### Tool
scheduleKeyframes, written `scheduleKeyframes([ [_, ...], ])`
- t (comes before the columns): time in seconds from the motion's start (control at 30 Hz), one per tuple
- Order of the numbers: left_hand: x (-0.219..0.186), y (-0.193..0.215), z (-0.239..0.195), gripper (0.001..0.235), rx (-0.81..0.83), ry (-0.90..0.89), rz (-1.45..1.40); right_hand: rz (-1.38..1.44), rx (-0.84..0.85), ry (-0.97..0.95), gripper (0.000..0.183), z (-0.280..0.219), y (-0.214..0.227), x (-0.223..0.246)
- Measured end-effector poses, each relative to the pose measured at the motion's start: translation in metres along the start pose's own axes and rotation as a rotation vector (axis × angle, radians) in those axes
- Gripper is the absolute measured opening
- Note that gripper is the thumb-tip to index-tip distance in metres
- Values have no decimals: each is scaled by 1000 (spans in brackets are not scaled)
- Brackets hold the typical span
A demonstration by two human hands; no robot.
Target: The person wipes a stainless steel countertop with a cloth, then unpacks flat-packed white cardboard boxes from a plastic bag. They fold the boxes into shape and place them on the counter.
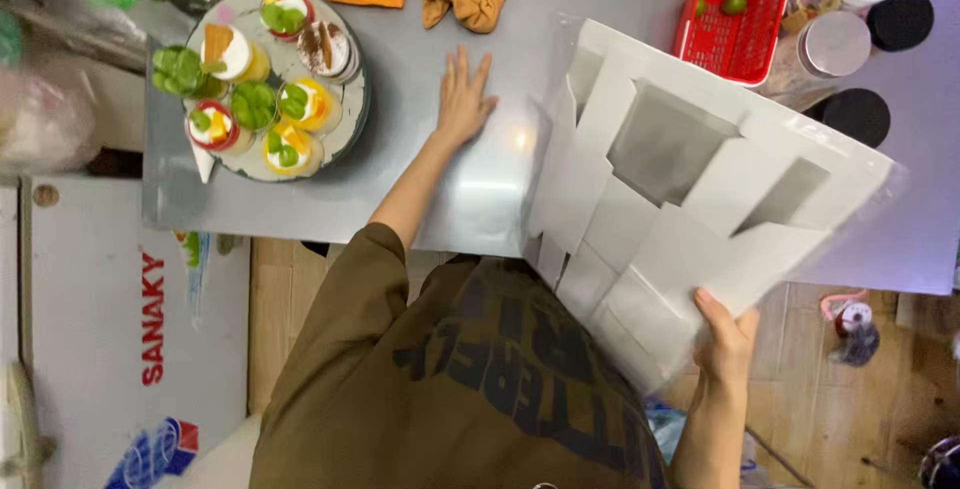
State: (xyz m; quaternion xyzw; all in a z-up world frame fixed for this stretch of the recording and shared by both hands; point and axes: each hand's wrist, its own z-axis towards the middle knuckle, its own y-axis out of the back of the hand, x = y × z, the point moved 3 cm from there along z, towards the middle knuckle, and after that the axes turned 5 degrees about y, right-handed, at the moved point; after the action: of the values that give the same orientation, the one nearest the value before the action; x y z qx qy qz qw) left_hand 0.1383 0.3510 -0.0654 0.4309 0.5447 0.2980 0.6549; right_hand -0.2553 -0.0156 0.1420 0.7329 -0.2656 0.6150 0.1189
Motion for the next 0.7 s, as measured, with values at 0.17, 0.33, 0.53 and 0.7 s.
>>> scheduleKeyframes([
  [0.17, 27, 11, 83, 77, 66, -16, 263, 74, -260, 127, 59, -81, -6, 0],
  [0.33, 15, 6, 122, 77, 234, 101, 282, 55, -492, 146, 66, -142, -24, -1],
  [0.53, 12, 26, 142, 78, 268, 72, 242, 84, -533, 163, 62, -156, -32, -11],
  [0.7, -33, 28, 115, 82, 39, -63, -14, 88, -614, 166, 69, -133, -4, -48],
])
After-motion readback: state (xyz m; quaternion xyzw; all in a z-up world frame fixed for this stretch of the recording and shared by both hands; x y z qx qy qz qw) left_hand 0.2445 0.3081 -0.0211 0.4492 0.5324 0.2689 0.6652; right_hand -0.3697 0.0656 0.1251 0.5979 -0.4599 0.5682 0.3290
